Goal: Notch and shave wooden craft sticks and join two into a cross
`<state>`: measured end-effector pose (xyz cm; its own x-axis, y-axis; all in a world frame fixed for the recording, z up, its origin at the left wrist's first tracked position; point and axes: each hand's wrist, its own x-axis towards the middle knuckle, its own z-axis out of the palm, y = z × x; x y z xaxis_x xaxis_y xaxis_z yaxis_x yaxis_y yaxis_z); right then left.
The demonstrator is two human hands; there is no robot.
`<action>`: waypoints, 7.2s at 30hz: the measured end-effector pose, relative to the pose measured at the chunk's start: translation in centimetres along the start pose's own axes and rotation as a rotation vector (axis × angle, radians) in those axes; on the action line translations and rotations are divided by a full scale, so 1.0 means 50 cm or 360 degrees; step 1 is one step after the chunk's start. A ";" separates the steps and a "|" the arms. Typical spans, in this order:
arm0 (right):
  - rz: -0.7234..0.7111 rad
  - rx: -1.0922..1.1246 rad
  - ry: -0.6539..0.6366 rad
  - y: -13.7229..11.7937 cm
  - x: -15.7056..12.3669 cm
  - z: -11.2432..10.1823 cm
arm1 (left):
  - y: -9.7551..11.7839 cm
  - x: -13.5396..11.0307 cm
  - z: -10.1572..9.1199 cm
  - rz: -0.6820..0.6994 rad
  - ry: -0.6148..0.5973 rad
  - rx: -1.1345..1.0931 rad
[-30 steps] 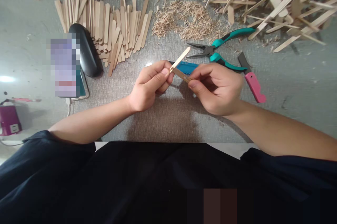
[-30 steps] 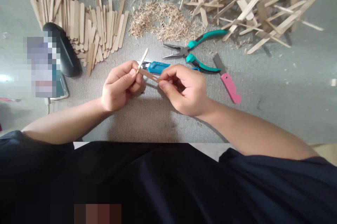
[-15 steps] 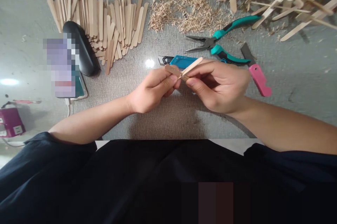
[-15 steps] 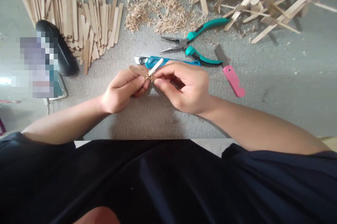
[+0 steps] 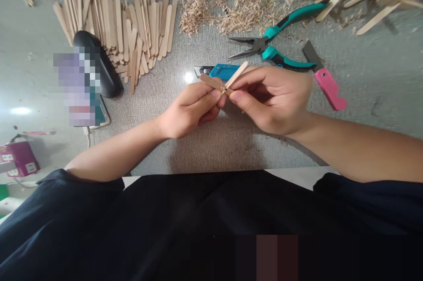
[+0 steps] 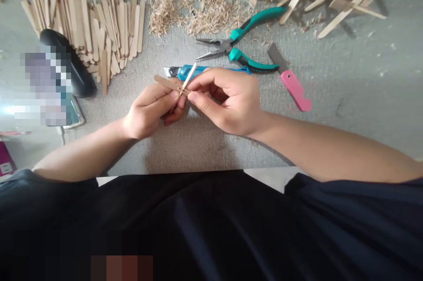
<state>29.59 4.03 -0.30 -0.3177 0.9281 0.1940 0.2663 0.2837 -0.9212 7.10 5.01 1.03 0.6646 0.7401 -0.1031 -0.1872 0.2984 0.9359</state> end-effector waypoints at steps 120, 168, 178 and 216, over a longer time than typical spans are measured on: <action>-0.0817 -0.0994 -0.0746 0.012 0.046 0.075 | 0.131 -0.179 -0.005 -0.0655 0.0186 0.2369; -0.0547 0.0236 -0.0279 0.063 0.034 -0.012 | -0.026 -0.251 -0.042 0.0649 -0.0095 0.2582; -0.1165 -0.0419 -0.0331 0.034 0.038 -0.002 | -0.030 -0.253 -0.047 0.0545 -0.0167 0.2512; -0.0616 0.0022 -0.0936 0.026 0.014 -0.020 | -0.011 -0.250 -0.062 0.0264 -0.0508 0.2369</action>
<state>30.62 5.28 -1.04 -0.8278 0.4756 0.2976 0.0245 0.5605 -0.8278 -3.33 -2.52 0.78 0.8693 0.4888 -0.0742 0.4706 -0.7722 0.4269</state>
